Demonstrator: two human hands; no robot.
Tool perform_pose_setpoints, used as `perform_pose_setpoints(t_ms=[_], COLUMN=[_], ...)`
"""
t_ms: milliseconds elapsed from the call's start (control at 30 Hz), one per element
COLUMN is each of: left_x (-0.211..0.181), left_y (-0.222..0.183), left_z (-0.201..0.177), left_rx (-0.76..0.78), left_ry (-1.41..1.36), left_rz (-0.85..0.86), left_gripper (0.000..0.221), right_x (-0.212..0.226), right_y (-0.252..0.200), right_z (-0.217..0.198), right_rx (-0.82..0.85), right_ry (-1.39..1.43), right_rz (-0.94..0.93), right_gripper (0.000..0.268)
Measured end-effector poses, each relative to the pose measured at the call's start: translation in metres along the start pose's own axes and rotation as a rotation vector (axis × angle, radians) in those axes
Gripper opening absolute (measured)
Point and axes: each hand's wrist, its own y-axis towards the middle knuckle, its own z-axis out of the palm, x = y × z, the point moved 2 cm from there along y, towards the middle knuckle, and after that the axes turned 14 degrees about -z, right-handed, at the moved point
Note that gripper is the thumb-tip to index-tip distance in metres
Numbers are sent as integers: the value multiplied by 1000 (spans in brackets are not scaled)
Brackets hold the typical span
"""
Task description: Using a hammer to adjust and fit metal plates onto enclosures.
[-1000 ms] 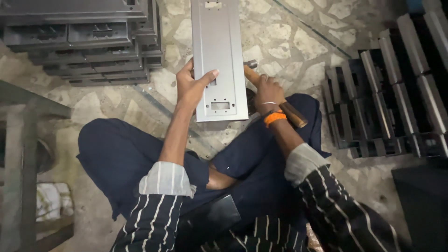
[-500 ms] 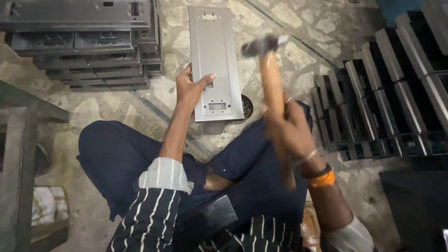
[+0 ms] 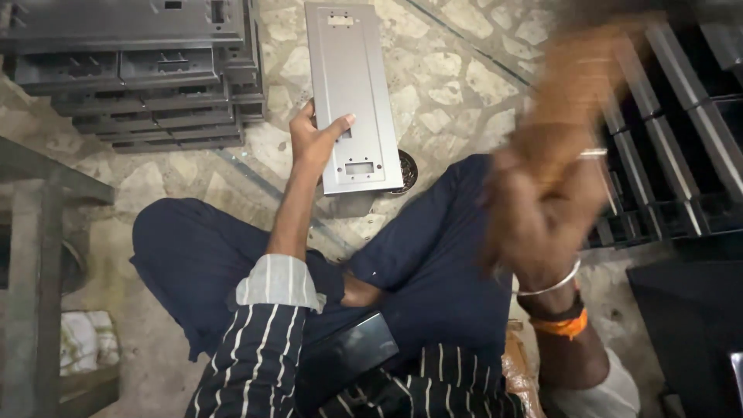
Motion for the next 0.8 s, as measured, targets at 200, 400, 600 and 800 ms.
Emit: perform_pose_setpoints(t_ms=[200, 400, 600, 800], left_x=[11, 7, -1, 6], left_y=[12, 0, 2, 1], left_z=[-3, 1, 0, 1], left_rx=[0, 20, 45, 15], left_ry=[-21, -46, -57, -5], left_rz=[88, 88, 79, 60], left_gripper=[44, 41, 43, 44], right_x=[25, 56, 94, 36], right_y=[-60, 9, 52, -44], right_z=[88, 99, 94, 101], right_rx=[360, 191, -246, 530], right_ry=[-559, -373, -308, -569], right_rz=[523, 942, 470, 899], right_gripper=[31, 32, 19, 37])
